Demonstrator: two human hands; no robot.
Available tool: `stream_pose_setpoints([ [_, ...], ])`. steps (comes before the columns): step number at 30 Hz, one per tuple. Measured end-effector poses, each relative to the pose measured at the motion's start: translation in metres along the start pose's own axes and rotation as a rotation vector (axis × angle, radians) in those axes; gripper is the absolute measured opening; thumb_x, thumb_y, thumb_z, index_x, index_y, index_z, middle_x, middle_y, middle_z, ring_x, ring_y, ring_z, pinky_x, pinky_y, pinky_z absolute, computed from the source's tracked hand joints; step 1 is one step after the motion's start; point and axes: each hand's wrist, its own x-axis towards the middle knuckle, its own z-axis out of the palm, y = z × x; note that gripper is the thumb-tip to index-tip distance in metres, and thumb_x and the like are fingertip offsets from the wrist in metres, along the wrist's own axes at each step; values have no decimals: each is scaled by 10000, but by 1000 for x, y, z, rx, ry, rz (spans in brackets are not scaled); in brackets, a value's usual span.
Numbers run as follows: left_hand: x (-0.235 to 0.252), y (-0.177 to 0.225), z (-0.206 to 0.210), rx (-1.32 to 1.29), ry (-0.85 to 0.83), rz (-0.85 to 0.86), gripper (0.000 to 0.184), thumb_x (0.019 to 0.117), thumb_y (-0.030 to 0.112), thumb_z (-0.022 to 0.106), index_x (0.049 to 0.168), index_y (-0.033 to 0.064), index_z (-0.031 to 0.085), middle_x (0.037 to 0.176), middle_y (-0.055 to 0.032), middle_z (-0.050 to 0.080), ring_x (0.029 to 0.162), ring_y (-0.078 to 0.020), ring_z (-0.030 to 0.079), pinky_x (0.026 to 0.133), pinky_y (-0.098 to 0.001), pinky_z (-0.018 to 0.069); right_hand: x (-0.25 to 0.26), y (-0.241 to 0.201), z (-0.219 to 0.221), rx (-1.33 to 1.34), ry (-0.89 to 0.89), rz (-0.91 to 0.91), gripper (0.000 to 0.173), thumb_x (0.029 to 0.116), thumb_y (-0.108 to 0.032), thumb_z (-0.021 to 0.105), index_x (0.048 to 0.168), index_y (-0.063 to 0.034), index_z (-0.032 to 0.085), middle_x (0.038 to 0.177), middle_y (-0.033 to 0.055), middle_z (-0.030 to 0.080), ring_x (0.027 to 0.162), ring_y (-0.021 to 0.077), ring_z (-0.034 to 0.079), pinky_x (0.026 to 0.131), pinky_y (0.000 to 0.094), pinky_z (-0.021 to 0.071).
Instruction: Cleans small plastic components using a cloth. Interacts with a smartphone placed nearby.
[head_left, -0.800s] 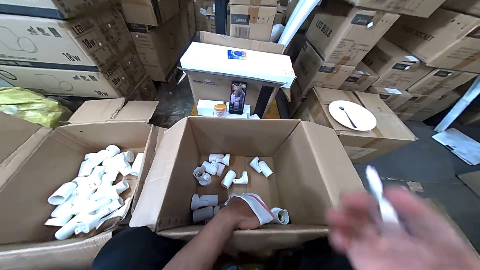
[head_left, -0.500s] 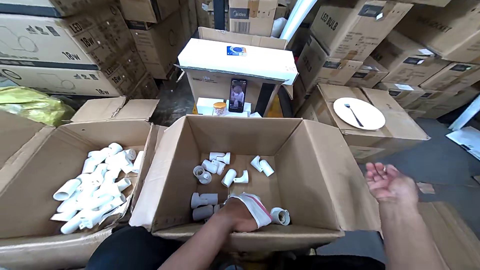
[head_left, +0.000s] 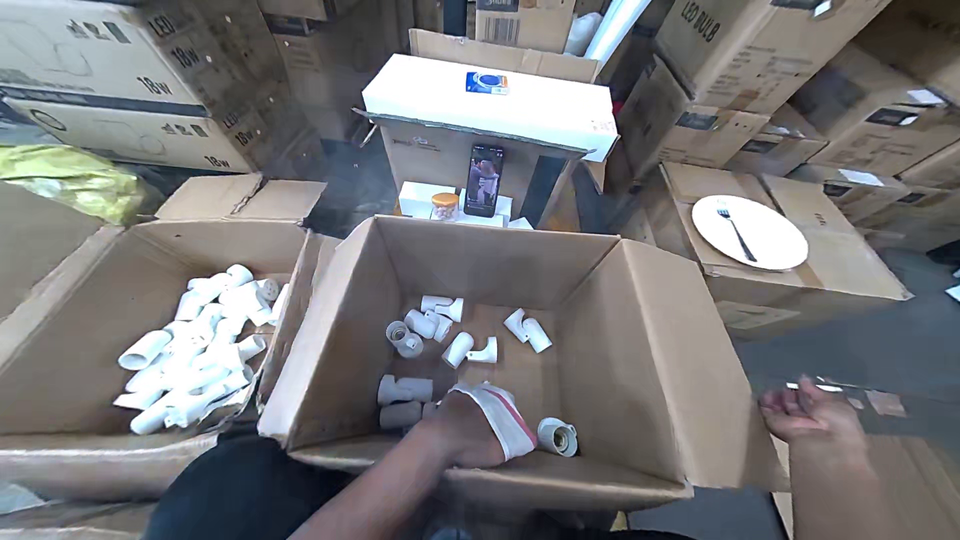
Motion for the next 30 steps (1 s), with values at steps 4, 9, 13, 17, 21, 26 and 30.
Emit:
stream_pose_setpoints([
  [4,-1,2,-3,9,0,3,592,954,570,556,1329,117,624,1309,-158,662,1255,-360,607,988,-694,459,-2,1,13,32,-35,-2,137,1071,-286,512,1037,-154,504,808,-24,562,648,62,592,602,228,539],
  [9,-2,3,-4,16,4,10,588,950,579,552,1297,112,637,1287,-163,669,1239,-361,615,984,-686,463,-3,0,17,85,29,-66,110,1047,-223,531,1097,-130,500,896,10,566,713,83,612,631,231,537],
  [13,-2,2,-4,1,-10,-7,617,939,595,554,1308,107,629,1302,-168,661,1258,-363,602,998,-689,453,-5,0,18,110,31,-86,90,1066,-207,471,1025,-131,493,817,6,583,660,81,615,591,227,536],
  [17,1,1,-1,11,-10,-5,630,931,620,545,1299,116,636,1300,-163,663,1259,-365,601,987,-696,455,-23,-9,36,26,-57,-138,115,1078,-142,410,1017,-102,499,805,18,597,657,91,625,599,226,549],
  [21,1,3,-3,7,-34,-19,627,930,617,547,1286,111,644,1293,-177,663,1249,-393,600,960,-718,453,-72,-22,68,-200,-246,-361,216,1066,-58,402,1272,-54,466,919,24,612,713,105,660,631,262,580],
  [26,-4,6,-7,10,-46,-28,626,937,613,539,1282,101,639,1285,-184,663,1236,-399,606,942,-720,458,-139,-7,98,-459,-559,-588,255,1030,-76,478,1238,9,598,970,41,692,782,119,693,657,266,589],
  [30,-1,2,-3,11,-30,-3,621,931,609,552,1258,91,654,1269,-188,672,1231,-402,609,955,-715,459,-196,24,108,-909,-834,-814,350,1052,-208,487,1267,12,654,1146,146,686,983,192,681,850,369,579],
])
